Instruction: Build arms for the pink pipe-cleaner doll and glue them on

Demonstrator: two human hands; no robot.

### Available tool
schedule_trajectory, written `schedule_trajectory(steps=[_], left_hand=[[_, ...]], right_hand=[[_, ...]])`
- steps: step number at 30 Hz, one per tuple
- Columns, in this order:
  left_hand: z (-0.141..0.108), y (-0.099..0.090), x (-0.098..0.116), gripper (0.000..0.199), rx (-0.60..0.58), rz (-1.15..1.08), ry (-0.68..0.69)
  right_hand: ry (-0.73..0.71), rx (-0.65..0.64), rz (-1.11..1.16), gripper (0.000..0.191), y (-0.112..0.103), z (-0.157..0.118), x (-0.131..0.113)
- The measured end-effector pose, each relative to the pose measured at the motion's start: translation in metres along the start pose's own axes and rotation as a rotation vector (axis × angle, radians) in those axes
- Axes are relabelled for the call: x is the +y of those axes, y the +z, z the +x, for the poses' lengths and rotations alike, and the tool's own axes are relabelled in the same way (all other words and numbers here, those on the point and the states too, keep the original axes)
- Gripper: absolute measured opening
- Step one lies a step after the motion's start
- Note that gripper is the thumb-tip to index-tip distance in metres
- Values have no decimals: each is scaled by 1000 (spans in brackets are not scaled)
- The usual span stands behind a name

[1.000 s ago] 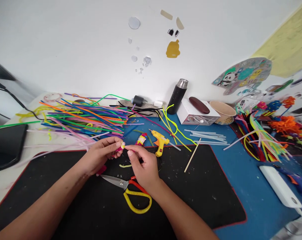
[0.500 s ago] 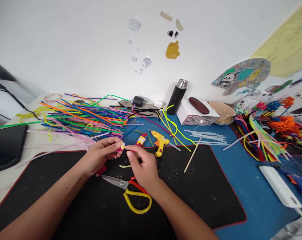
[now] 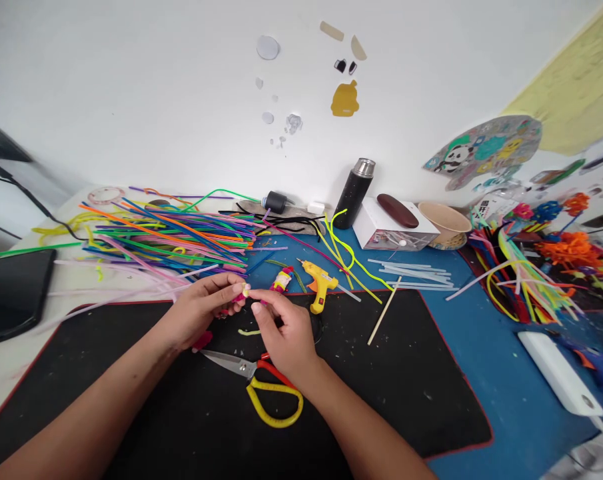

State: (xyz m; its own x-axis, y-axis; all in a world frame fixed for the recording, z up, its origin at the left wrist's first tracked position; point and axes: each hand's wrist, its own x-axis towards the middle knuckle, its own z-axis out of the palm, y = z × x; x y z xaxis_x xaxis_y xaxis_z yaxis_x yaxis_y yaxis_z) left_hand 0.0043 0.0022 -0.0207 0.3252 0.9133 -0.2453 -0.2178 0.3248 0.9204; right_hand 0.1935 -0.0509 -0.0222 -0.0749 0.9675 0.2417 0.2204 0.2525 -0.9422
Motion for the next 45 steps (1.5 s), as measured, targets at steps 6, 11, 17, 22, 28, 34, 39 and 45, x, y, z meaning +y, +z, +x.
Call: schedule_trajectory(steps=[6,11,17,22,28,34,39,45], left_hand=[[-1,1,1,37,2,30,7],[0,1,3,38,-12,44,0],[-1,1,2,38,-7,43,-10],[-1,2,3,38,2,55,-17],[0,1,3,38,-11,40,-21],[0,1,1,39,12,-18,-35],[0,0,1,37,6,-31,-32],[-1,1,1,35,-13,-26,-34]], right_hand=[[9,-13,3,26,0,0,0],[20,-20,2,27,1,1,1],[11,-27,0,27,0,0,1],[30,-34,0,30,1,-1,4],[-3,-16,2,28,0,-1,2],[-3,54,-5,29,-2,-4,3],[37,22,17,31,-1,-4,7],[22,-6,31,29,1,-2,3]])
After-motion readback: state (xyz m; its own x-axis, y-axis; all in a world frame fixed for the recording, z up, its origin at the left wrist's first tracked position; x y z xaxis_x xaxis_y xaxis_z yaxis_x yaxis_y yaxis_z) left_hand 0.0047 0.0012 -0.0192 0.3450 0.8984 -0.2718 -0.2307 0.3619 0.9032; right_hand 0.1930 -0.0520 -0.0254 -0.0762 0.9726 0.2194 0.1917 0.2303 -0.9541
